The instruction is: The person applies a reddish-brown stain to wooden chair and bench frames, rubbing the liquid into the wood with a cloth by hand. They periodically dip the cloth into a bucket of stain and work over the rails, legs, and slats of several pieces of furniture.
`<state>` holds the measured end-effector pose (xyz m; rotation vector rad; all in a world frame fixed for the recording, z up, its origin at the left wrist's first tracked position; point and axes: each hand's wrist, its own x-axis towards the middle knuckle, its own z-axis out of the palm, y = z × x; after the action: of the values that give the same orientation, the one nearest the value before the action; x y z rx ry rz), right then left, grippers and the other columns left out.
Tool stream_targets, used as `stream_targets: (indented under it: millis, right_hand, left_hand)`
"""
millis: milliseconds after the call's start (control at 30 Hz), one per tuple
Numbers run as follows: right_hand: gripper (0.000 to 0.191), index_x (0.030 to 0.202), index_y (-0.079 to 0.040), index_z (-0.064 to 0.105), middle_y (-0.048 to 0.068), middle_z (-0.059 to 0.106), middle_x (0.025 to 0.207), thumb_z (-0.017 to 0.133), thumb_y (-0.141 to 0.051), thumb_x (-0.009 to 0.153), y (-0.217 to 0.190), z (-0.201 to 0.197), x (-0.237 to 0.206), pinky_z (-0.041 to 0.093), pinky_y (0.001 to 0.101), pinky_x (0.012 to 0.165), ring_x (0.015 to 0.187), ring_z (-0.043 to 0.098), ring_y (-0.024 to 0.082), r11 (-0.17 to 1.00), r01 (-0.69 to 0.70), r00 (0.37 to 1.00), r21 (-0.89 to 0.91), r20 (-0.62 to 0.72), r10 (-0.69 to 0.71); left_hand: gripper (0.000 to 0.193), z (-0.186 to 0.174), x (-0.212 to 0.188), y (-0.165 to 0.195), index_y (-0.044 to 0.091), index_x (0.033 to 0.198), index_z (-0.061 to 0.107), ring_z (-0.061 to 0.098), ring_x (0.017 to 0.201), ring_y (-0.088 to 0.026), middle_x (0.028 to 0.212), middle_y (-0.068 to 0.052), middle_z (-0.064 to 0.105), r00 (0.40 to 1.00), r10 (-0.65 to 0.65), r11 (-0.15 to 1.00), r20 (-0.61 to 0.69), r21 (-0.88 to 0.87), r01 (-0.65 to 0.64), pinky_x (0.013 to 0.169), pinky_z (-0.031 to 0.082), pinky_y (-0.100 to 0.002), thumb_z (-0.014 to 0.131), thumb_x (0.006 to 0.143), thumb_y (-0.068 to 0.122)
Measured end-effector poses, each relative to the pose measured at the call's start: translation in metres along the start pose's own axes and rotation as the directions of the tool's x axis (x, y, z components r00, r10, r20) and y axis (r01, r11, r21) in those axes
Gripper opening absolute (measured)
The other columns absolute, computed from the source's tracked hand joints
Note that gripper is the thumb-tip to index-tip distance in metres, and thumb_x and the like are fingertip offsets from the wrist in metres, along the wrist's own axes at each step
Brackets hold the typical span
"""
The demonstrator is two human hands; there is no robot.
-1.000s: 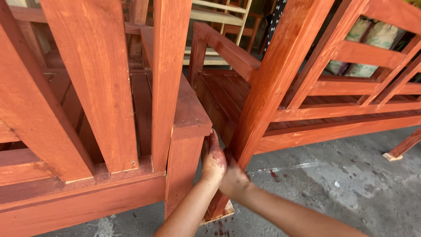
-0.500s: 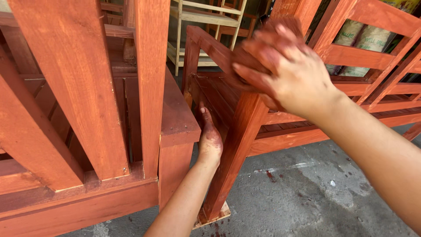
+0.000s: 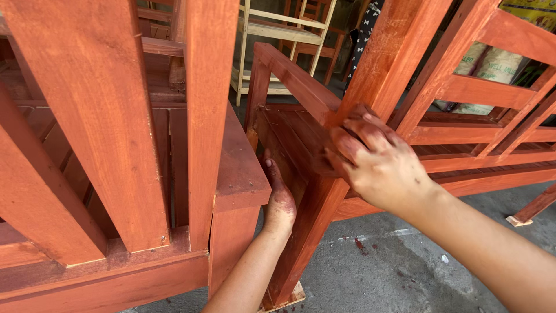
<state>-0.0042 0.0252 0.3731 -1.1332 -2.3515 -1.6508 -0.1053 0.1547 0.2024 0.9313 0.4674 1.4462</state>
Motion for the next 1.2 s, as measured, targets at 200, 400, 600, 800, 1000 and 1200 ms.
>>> stream_targets:
  millis: [200, 400, 600, 800, 1000, 1200]
  right_hand:
    - [0.035, 0.117, -0.021, 0.075, 0.003, 0.062, 0.140, 0.073, -0.013, 0.082, 0.001, -0.030, 0.000, 0.045, 0.0456, 0.106, 0.138, 0.049, 0.027, 0.999, 0.024, 0.970, -0.029, 0.241, -0.016]
    - [0.057, 0.122, -0.019, 0.077, 0.006, 0.067, 0.129, 0.082, -0.017, 0.065, 0.079, -0.080, 0.051, 0.059, 0.0443, 0.098, 0.122, 0.063, 0.028, 0.935, -0.005, 0.999, -0.354, 0.041, 0.021]
    - [0.053, 0.137, -0.015, 0.070, 0.014, 0.064, 0.131, 0.081, -0.027, 0.087, 0.090, -0.058, 0.072, 0.050, 0.0560, 0.099, 0.117, 0.060, 0.037, 0.867, -0.438, 0.828, -0.237, 0.270, 0.492]
    - [0.050, 0.129, -0.016, 0.072, 0.016, 0.052, 0.152, 0.070, -0.013, 0.079, -0.003, -0.022, 0.050, 0.023, 0.0600, 0.124, 0.152, 0.033, 0.035, 0.959, -0.108, 0.927, -0.263, 0.322, 0.192]
    - [0.027, 0.117, -0.005, 0.072, 0.026, 0.032, 0.160, 0.069, -0.007, 0.090, -0.126, 0.077, -0.029, 0.006, 0.0671, 0.119, 0.144, 0.034, 0.047, 0.989, 0.138, 0.319, 0.051, 0.943, -0.094]
    - [0.047, 0.141, 0.001, 0.058, 0.026, 0.042, 0.153, 0.056, -0.019, 0.098, -0.292, 0.148, -0.068, 0.017, 0.0705, 0.115, 0.145, 0.030, 0.048, 0.936, -0.127, 0.361, 0.327, 0.894, -0.263]
  left_hand:
    - [0.074, 0.009, 0.003, -0.008, 0.008, 0.160, 0.026, 0.017, 0.158, -0.024, 0.171, -0.010, 0.020, 0.999, 0.029, 0.990, 0.015, -0.139, -0.027, 0.126, 0.014, -0.040, 0.033, 0.103, 0.055]
    - [0.073, 0.014, 0.005, -0.006, 0.008, 0.158, 0.031, 0.017, 0.158, -0.021, 0.171, -0.008, 0.022, 0.999, 0.035, 0.999, 0.035, -0.002, -0.035, 0.126, 0.013, -0.039, 0.033, 0.102, 0.055]
    - [0.073, 0.013, -0.004, -0.012, 0.005, 0.158, 0.031, 0.016, 0.158, -0.021, 0.171, -0.010, 0.021, 0.998, 0.028, 0.996, 0.061, -0.086, -0.023, 0.126, 0.011, -0.039, 0.033, 0.103, 0.053]
    - [0.065, -0.011, -0.009, -0.070, 0.001, 0.155, 0.034, 0.023, 0.152, -0.017, 0.168, -0.010, 0.027, 0.996, 0.086, 0.949, 0.021, -0.307, -0.076, 0.123, 0.016, -0.032, 0.047, 0.102, 0.037]
    - [0.057, -0.041, -0.017, -0.113, -0.006, 0.143, 0.055, 0.044, 0.134, -0.022, 0.150, -0.015, 0.052, 0.994, 0.080, 0.997, -0.078, 0.002, -0.080, 0.113, 0.036, -0.030, 0.050, 0.106, 0.037]
    - [0.062, -0.053, -0.031, -0.076, 0.000, 0.148, 0.048, 0.038, 0.141, -0.021, 0.157, -0.010, 0.045, 0.986, -0.004, 0.987, -0.165, 0.157, 0.030, 0.116, 0.029, -0.031, 0.045, 0.104, 0.043]
